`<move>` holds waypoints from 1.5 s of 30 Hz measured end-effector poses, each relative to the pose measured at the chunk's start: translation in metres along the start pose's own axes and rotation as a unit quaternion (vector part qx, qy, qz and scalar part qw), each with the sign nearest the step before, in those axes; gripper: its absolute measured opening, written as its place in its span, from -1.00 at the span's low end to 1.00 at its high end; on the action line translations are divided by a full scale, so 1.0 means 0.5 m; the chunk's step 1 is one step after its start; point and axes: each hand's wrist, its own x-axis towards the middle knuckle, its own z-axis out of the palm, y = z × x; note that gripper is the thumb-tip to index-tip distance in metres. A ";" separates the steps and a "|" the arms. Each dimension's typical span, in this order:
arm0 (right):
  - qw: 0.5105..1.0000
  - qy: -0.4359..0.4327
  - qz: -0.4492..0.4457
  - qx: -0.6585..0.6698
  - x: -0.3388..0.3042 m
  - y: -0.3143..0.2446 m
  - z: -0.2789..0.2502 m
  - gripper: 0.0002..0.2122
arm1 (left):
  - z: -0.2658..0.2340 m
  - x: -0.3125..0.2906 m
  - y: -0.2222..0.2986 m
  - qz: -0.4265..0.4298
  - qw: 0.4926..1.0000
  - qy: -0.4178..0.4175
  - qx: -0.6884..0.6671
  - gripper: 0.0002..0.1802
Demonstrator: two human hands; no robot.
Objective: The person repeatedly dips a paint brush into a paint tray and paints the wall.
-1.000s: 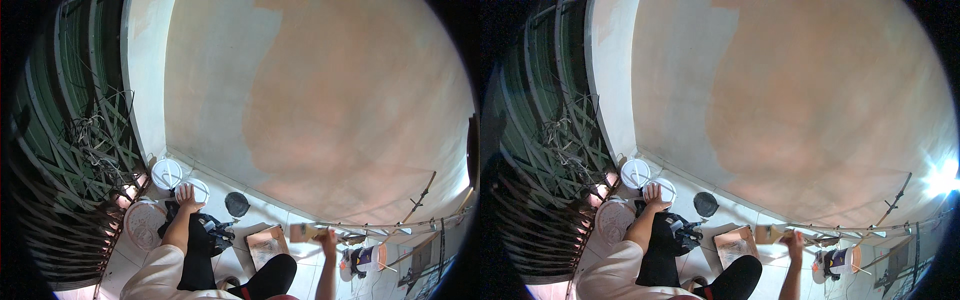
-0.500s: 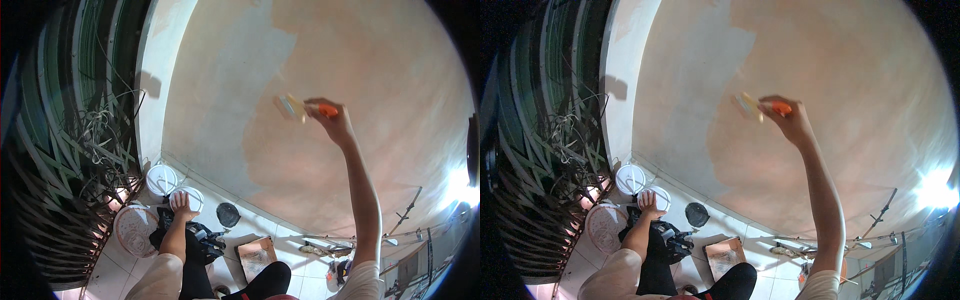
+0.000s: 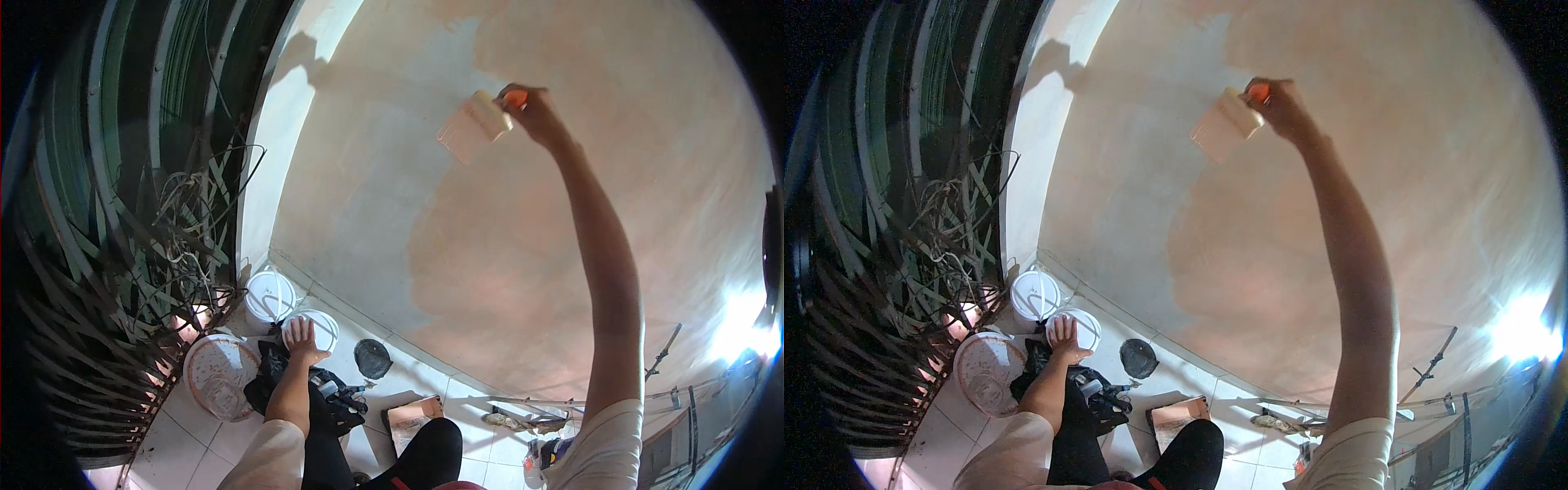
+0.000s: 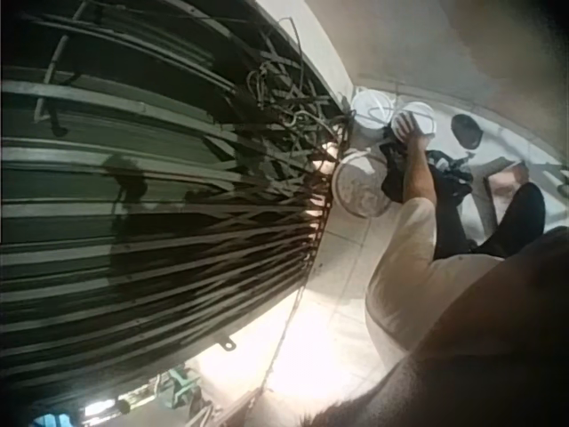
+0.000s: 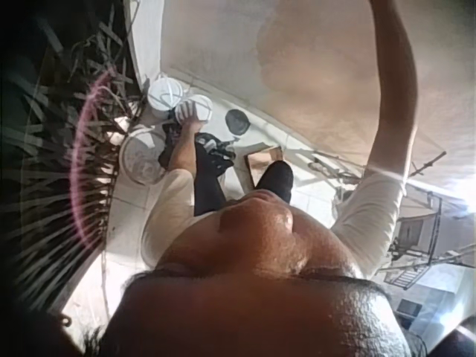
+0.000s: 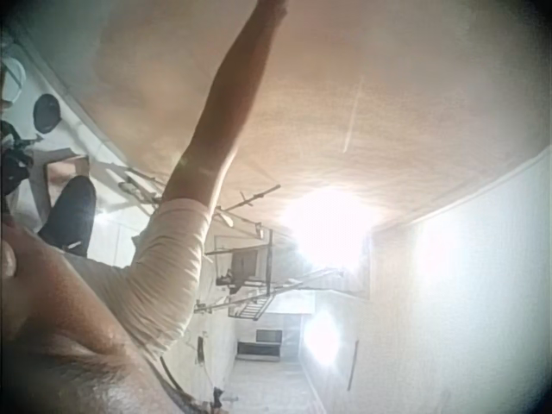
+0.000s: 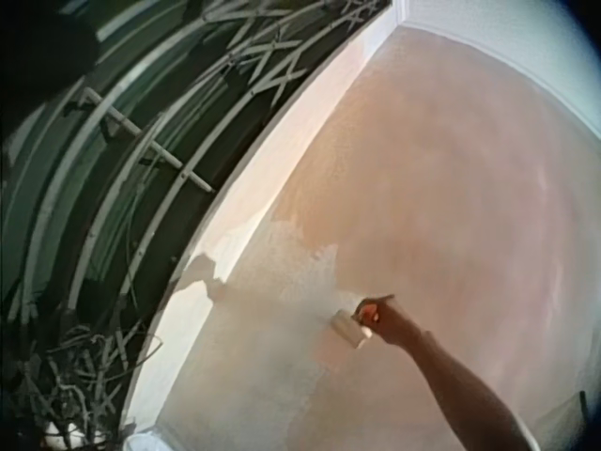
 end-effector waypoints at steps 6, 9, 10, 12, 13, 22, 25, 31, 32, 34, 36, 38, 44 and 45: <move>0.927 0.169 -0.189 -0.277 0.058 -0.120 -0.063 -0.90 | -0.019 -0.016 -0.002 -0.009 1.000 -0.013 -0.003 0.37; 0.789 0.100 -0.226 -0.562 0.019 0.006 0.047 -0.92 | -0.025 -0.003 0.009 0.002 1.000 -0.024 0.017 0.35; 0.903 -0.035 -0.203 -0.376 0.004 0.005 0.100 -0.93 | -0.021 -0.005 0.005 -0.003 1.000 -0.014 0.016 0.36; 0.890 -0.089 -0.254 -0.369 -0.063 -0.052 0.234 -0.95 | -0.010 -0.020 -0.010 -0.011 1.000 0.005 0.010 0.36; 0.897 -0.167 -0.252 -0.324 -0.088 -0.092 0.274 -0.89 | -0.001 -0.027 -0.019 -0.019 1.000 0.007 0.005 0.36; 0.997 -0.055 -0.013 0.053 0.009 0.108 0.038 -0.86 | -0.023 0.009 0.019 0.008 1.000 -0.001 0.010 0.34; 0.986 0.107 -0.015 -0.128 0.083 0.008 -0.072 -0.81 | -0.009 -0.020 -0.004 -0.017 1.000 -0.022 0.002 0.33; 0.800 0.143 -0.216 -0.541 0.029 0.020 0.018 -0.82 | -0.025 -0.016 0.005 -0.018 0.999 -0.026 0.010 0.33; 0.867 0.134 -0.242 -0.415 0.002 -0.019 0.079 -0.83 | -0.023 -0.027 -0.003 -0.031 0.999 -0.034 0.006 0.33; 0.869 0.109 -0.299 -0.378 -0.076 0.001 0.171 -0.88 | -0.038 -0.014 0.012 -0.018 0.999 -0.036 0.012 0.34; 0.857 0.000 -0.342 -0.386 -0.144 -0.004 0.244 -0.84 | -0.033 -0.007 0.006 -0.020 0.999 -0.042 0.012 0.34; 0.915 -0.110 -0.256 -0.291 -0.154 -0.074 0.256 -0.88 | 0.000 -0.005 -0.015 -0.023 0.999 -0.040 0.003 0.38; 0.983 -0.065 -0.129 -0.116 -0.029 0.063 0.062 -0.81 | -0.029 -0.015 0.013 -0.020 0.999 -0.037 0.004 0.35; 0.972 0.020 -0.176 -0.157 0.002 0.071 0.012 -0.83 | -0.029 -0.013 0.011 -0.023 0.999 -0.037 0.004 0.35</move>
